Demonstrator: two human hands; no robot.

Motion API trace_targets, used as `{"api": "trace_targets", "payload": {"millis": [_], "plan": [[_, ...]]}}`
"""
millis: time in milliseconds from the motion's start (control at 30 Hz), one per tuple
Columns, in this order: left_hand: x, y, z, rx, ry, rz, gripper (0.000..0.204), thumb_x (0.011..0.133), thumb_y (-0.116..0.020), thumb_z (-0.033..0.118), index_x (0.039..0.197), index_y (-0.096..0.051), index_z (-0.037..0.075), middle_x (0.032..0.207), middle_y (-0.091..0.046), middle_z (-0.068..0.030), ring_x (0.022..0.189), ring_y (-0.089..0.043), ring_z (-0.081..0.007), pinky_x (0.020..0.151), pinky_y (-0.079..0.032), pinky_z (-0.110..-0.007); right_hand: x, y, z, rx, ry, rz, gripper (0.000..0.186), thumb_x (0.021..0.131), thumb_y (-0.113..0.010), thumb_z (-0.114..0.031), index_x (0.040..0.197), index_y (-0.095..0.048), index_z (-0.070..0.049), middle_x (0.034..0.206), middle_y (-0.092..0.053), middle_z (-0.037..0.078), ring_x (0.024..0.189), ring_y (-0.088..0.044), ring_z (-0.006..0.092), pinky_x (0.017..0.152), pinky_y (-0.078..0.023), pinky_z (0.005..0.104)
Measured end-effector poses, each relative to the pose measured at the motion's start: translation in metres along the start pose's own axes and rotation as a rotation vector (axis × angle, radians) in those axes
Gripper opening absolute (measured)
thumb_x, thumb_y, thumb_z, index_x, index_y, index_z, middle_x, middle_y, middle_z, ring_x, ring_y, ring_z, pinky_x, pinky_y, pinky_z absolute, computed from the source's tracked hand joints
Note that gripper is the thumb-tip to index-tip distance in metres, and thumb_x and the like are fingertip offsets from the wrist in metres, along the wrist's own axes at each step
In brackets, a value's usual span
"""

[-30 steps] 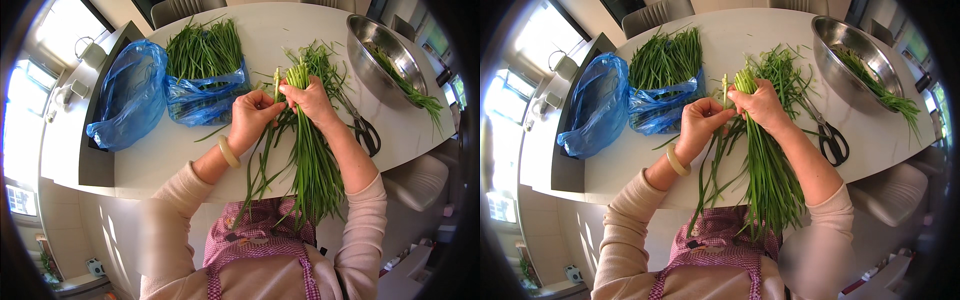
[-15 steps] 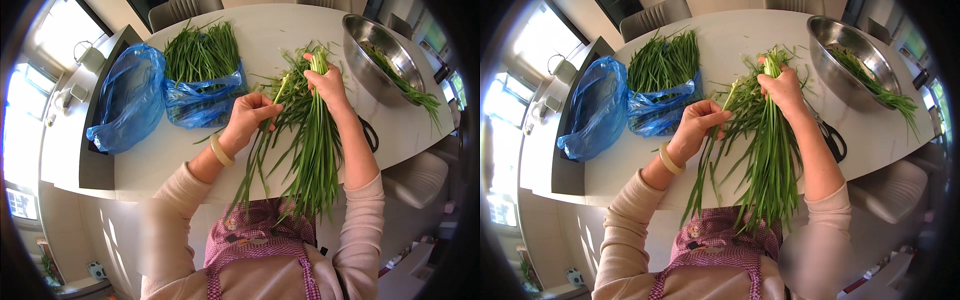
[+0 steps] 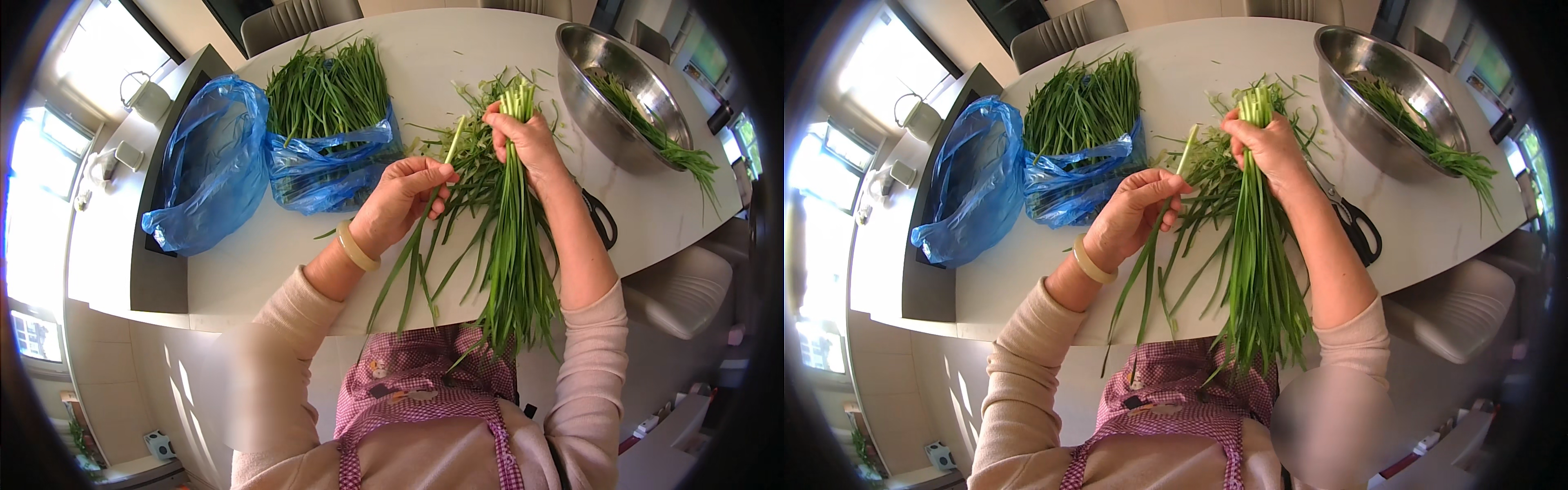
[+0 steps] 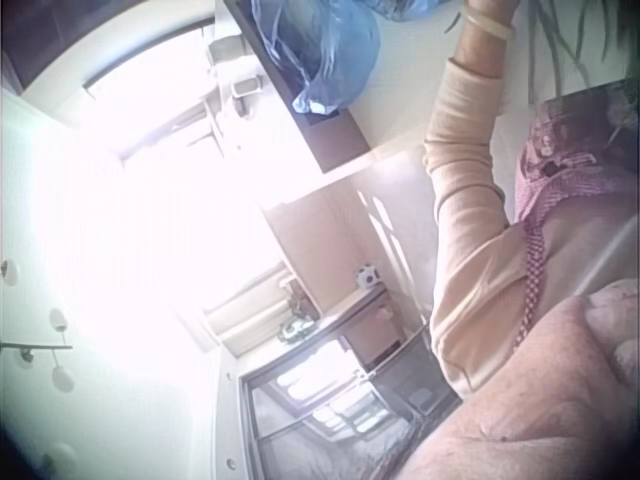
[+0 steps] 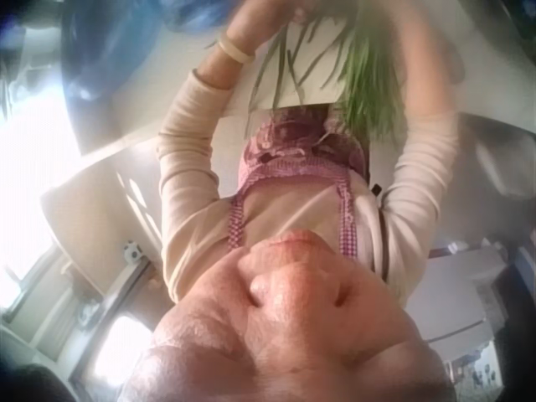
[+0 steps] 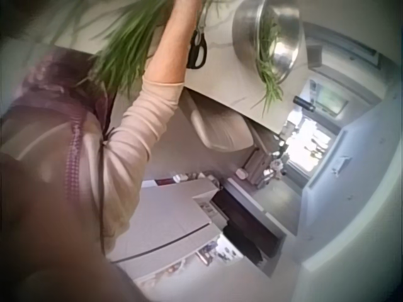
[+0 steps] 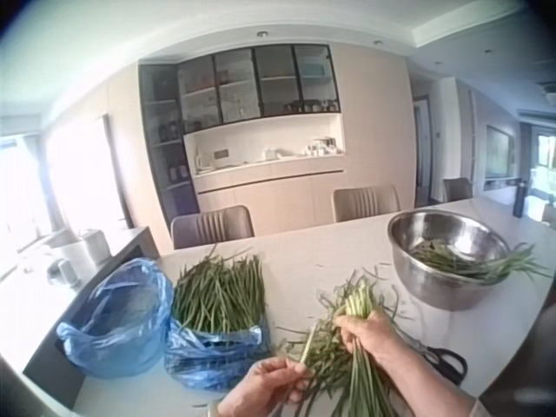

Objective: The person trims the ends of green onions by hand, snapping off the tips and placing the trimmed pieces into a metal bowl. The person handles the green onions in small bunches, repeatedly snapping off the ends and discarding them into the bowl.

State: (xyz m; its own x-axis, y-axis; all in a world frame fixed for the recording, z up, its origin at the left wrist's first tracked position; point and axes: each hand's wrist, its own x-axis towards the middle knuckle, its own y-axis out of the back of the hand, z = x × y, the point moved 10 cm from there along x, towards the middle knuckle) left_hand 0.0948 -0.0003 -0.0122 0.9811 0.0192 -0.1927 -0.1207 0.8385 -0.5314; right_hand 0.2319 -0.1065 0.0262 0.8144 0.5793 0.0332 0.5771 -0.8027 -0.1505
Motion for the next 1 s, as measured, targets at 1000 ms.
{"api": "trace_targets", "payload": {"millis": [1000], "plan": [[-0.003, 0.006, 0.02, 0.494, -0.348, 0.228, 0.017, 0.081, -0.073, 0.005, 0.074, -0.059, 0.001, 0.065, -0.06, -0.0005, 0.052, -0.054, -0.0063, 0.047, -0.043, -0.02, -0.018, -0.042, 0.002, -0.066, 0.054, -0.128, 0.012, 0.085, -0.066, -0.015, 0.089, -0.064, -0.004, 0.058, -0.055, -0.001, 0.046, -0.047, 0.0057, 0.041, -0.038, 0.0209]]}}
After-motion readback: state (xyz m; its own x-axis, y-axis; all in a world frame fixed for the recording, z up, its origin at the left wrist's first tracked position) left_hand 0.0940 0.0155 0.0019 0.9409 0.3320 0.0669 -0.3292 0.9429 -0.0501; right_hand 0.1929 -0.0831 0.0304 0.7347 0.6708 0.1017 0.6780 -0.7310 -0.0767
